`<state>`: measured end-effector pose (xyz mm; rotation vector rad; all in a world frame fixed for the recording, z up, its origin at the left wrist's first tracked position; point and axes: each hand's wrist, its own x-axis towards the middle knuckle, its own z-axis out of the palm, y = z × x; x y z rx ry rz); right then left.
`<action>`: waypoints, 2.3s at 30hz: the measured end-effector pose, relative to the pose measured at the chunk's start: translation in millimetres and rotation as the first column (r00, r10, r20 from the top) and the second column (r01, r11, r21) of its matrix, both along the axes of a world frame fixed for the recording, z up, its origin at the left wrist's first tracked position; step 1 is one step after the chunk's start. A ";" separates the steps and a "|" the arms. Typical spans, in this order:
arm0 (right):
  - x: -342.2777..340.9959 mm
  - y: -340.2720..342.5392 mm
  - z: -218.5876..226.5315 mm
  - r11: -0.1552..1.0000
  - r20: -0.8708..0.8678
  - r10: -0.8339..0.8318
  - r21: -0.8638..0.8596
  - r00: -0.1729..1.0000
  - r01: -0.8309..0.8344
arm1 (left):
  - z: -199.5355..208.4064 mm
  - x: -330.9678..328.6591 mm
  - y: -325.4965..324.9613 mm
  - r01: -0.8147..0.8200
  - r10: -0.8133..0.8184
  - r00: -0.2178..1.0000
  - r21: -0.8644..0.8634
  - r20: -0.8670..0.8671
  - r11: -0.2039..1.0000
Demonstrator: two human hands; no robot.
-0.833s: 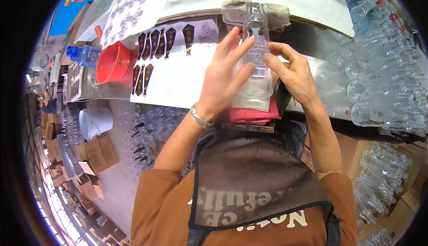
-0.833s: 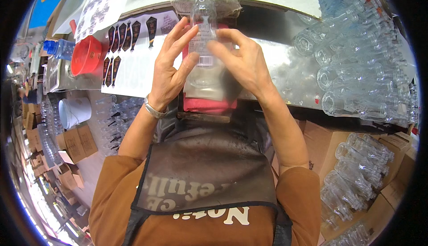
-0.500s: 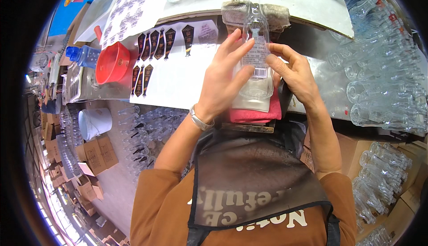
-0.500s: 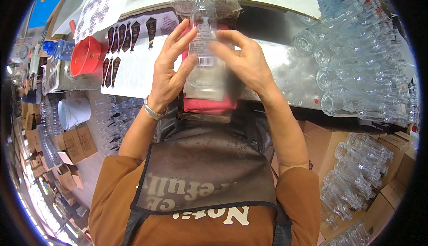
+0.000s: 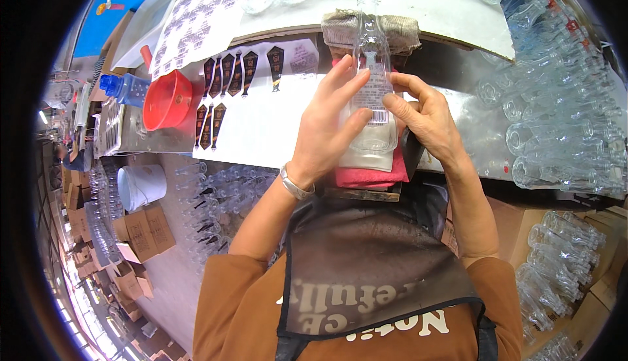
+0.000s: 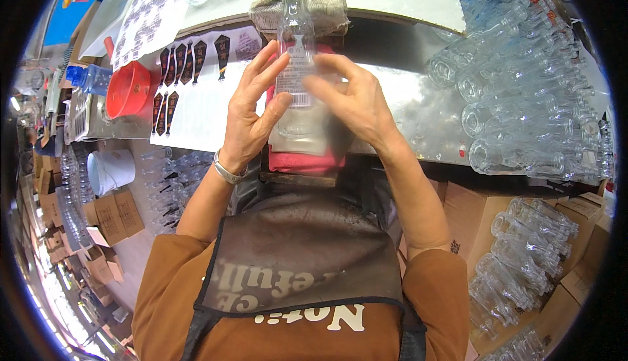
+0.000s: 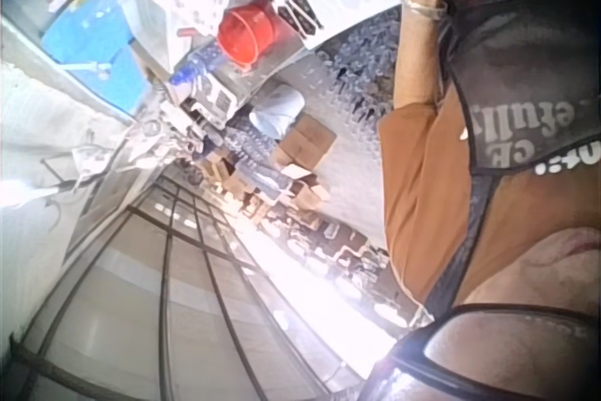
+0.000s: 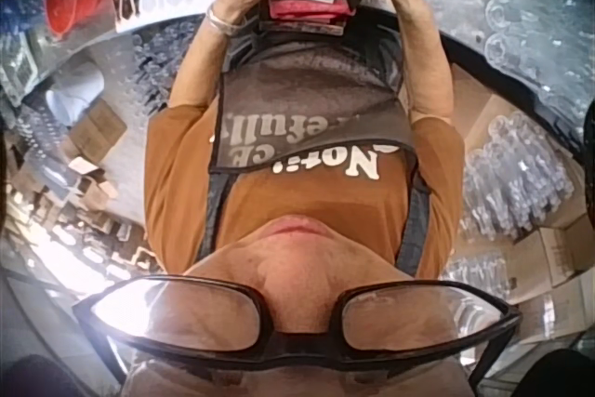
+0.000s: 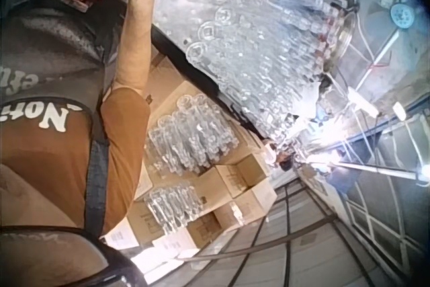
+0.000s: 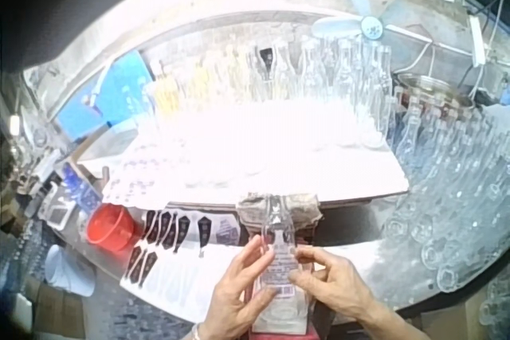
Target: The person repeatedly applies a pre-cut label to clear plastic bottles, smooths it with a black squeegee, and places the finished bottle aside. The process is repeated for multiple bottles in a consistent sequence.
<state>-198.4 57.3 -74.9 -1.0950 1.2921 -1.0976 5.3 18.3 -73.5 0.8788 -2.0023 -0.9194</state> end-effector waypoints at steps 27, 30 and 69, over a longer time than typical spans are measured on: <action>11.8 -36.3 88.5 0.734 -0.791 -0.179 -0.504 0.586 -0.455 | -23.2 16.0 33.0 -0.022 0.025 0.997 0.038 -0.079 0.999; 17.4 -47.4 81.8 0.738 -0.849 -0.156 -0.440 0.505 -0.512 | -22.3 10.7 35.9 -0.043 0.049 0.987 0.042 -0.152 0.998; -20.6 17.2 9.4 0.748 -0.368 -0.056 -0.631 0.928 -0.204 | -29.4 24.1 35.6 -0.067 0.074 0.997 0.169 -0.035 0.983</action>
